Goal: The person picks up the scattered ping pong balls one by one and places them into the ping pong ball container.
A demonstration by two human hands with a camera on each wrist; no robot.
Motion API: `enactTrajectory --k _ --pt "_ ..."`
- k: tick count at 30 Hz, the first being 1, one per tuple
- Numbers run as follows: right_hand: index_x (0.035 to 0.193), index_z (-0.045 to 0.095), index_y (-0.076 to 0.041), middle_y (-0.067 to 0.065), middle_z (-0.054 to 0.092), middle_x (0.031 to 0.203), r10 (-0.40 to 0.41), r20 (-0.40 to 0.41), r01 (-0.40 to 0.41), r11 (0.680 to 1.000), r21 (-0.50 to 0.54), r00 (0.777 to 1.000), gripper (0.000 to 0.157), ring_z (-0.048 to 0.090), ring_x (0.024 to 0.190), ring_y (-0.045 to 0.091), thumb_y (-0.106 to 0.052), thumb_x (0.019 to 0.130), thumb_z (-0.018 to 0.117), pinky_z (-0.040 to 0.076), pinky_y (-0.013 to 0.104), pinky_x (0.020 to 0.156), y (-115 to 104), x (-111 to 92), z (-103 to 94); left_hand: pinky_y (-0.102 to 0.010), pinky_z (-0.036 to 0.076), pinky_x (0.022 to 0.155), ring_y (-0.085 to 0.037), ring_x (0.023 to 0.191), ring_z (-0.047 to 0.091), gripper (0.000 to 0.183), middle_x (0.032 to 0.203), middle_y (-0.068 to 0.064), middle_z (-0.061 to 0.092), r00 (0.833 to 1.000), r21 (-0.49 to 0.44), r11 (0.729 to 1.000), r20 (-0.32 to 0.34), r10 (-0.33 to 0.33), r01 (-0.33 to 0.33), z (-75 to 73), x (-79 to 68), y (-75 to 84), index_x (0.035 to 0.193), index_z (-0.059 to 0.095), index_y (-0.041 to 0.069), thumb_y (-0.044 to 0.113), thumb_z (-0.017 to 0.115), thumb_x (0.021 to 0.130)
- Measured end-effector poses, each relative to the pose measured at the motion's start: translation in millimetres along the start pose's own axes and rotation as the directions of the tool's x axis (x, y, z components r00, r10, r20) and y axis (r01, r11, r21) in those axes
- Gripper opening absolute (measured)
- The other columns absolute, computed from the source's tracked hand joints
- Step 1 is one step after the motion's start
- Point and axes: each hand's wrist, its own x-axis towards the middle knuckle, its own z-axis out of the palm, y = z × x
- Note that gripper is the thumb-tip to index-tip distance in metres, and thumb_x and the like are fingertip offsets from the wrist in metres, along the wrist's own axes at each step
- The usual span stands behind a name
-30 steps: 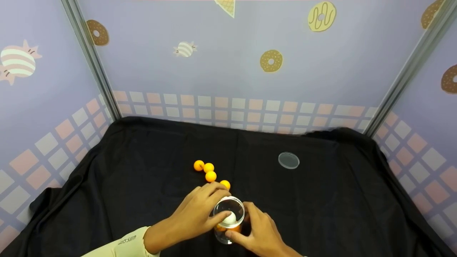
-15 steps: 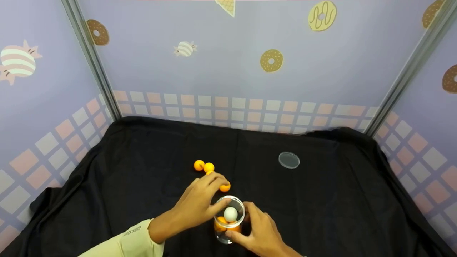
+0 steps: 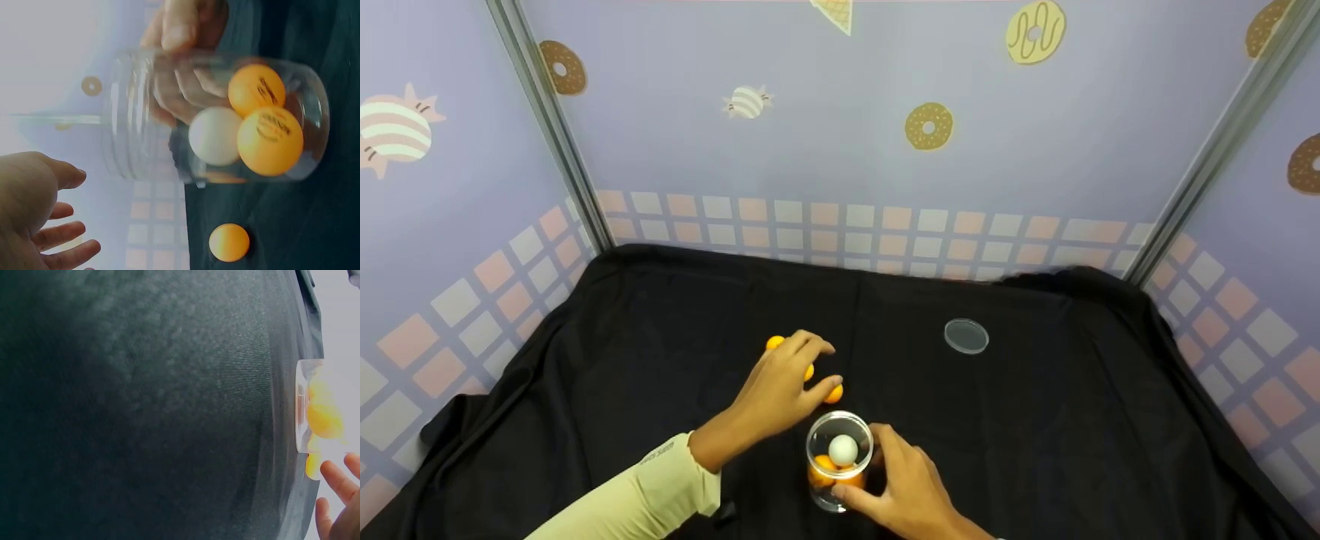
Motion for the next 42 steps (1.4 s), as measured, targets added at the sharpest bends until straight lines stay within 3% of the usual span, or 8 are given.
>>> enactTrajectory --k 11,21,30,42 --pt "0.126 0.048 -0.02 -0.012 0.061 0.108 0.025 0.002 -0.024 0.999 -0.025 1.0 0.068 0.063 0.091 0.007 -0.043 0.07 0.079 0.052 0.025 0.075 0 1 0.1 -0.038 0.043 0.076 -0.016 0.094 0.055 0.036 0.109 0.005 0.055 0.993 0.053 0.993 0.063 -0.105 0.101 34.8 0.2 -26.7 0.109 0.061 0.023 0.046 0.066 0.081" --pt "0.125 0.049 -0.023 -0.013 0.061 0.109 0.041 -0.005 -0.041 0.998 -0.047 0.999 0.068 0.063 0.093 0.006 -0.046 0.068 0.079 0.051 0.026 0.077 -1 1 -0.2 -0.043 0.038 0.078 -0.018 0.094 0.052 0.035 0.106 0.004 0.054 0.986 0.095 0.986 0.08 -0.146 0.138 62.8 -5.1 -39.7 0.106 0.061 0.023 0.042 0.07 0.077" --pt "0.127 0.049 -0.019 -0.01 0.061 0.111 0.004 -0.005 -0.005 1.0 -0.02 1.0 0.069 0.063 0.093 0.008 -0.04 0.069 0.081 0.051 0.026 0.078 1 1 0.4 -0.044 0.037 0.074 -0.022 0.098 0.05 0.036 0.109 0.001 0.053 0.977 0.18 0.975 0.148 -0.156 0.128 77.8 -12.6 -41.4 0.103 0.062 0.022 0.044 0.069 0.076" --pt "0.127 0.048 -0.02 -0.01 0.06 0.112 0.012 0.001 -0.012 1.0 -0.018 1.0 0.069 0.063 0.093 0.007 -0.041 0.069 0.08 0.051 0.026 0.076 2 0 1.2 -0.049 0.038 0.079 -0.024 0.102 0.047 0.039 0.112 0.0 0.053 0.981 0.229 0.97 0.152 -0.12 0.083 90.5 -16.4 -44.4 0.106 0.063 0.023 0.042 0.073 0.073"
